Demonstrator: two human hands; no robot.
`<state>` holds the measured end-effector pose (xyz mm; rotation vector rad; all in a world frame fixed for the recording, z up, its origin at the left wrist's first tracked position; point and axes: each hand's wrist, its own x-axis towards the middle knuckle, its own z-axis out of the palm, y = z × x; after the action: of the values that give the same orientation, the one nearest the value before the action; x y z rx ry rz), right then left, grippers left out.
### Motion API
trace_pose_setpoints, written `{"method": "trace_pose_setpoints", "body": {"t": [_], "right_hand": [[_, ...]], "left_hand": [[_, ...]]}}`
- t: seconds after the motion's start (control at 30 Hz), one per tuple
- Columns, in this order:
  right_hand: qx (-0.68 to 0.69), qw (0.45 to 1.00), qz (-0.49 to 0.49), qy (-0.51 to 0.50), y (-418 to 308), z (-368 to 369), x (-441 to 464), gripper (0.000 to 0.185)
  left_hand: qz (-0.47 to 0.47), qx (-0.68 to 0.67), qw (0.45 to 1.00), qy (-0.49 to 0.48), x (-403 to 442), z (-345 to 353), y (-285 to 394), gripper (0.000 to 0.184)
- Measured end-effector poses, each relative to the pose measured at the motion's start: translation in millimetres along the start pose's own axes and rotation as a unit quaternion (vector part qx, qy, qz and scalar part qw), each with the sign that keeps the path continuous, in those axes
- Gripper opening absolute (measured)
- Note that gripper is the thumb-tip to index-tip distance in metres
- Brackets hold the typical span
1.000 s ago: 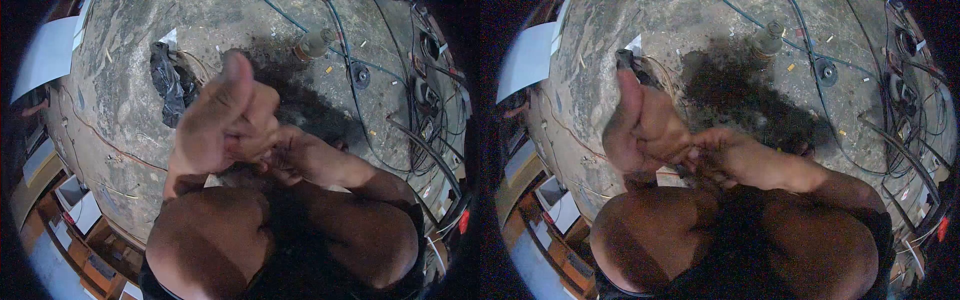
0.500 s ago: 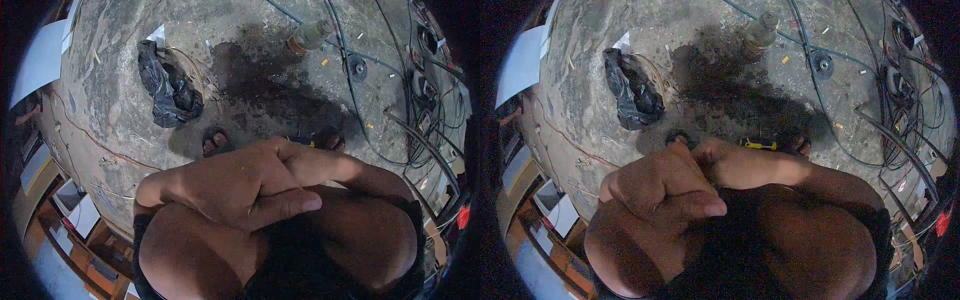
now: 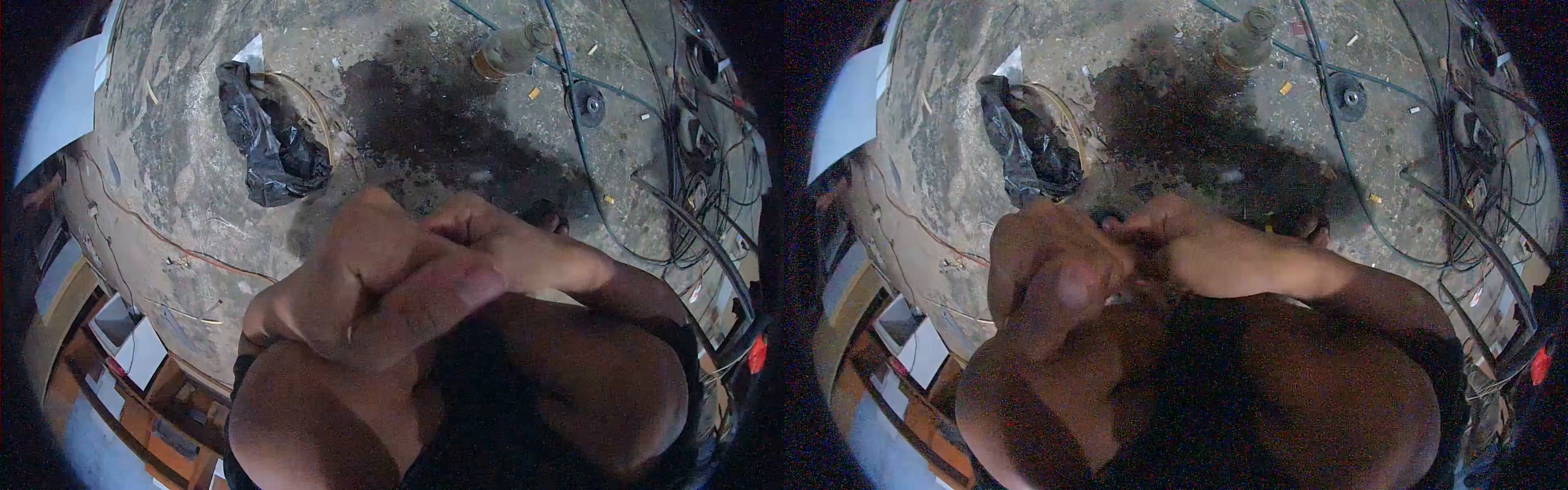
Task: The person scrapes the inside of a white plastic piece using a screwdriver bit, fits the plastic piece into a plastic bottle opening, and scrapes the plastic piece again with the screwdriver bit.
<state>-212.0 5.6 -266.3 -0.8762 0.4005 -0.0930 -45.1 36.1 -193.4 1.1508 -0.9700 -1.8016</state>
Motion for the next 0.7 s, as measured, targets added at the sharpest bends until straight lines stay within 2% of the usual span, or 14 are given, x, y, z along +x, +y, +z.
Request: {"method": "trace_pose_setpoints", "body": {"t": [0.07,0.17,0.27,0.37,0.47,0.57,0.63,0.7], "right_hand": [[0.045,0.999,-0.008,0.019,2,4,4,0.021],[0.222,0.971,0.076,0.036,0,4,5,0.023],[0.191,0.975,0.113,0.025,3,-7,9,0.027],[0.113,0.986,0.111,0.048,-7,-2,11,0.026],[-0.023,0.995,0.1,0.013,-17,-4,11,0.025],[0.06,0.99,0.125,-0.02,-20,-6,1,0.021],[0.037,0.992,0.124,-0.011,-22,-5,-2,0.023],[0.022,0.991,0.13,0.001,-24,-3,-3,0.024]], "left_hand": [[0.028,-0.003,1.0,0.009,0,-3,-2,0.045],[0.07,-0.014,0.997,0.04,-3,-4,-9,0.048],[0.101,-0.03,0.992,0.074,-6,-4,-12,0.05],[0.102,-0.03,0.989,0.104,-6,-4,-10,0.049],[0.093,-0.113,0.988,0.048,-11,-11,-10,0.051],[0.157,-0.131,0.976,-0.07,-4,-20,-22,0.057],[0.186,-0.09,0.976,-0.073,-3,-18,-22,0.063],[0.182,-0.065,0.981,-0.019,-6,-13,-15,0.063]]}}
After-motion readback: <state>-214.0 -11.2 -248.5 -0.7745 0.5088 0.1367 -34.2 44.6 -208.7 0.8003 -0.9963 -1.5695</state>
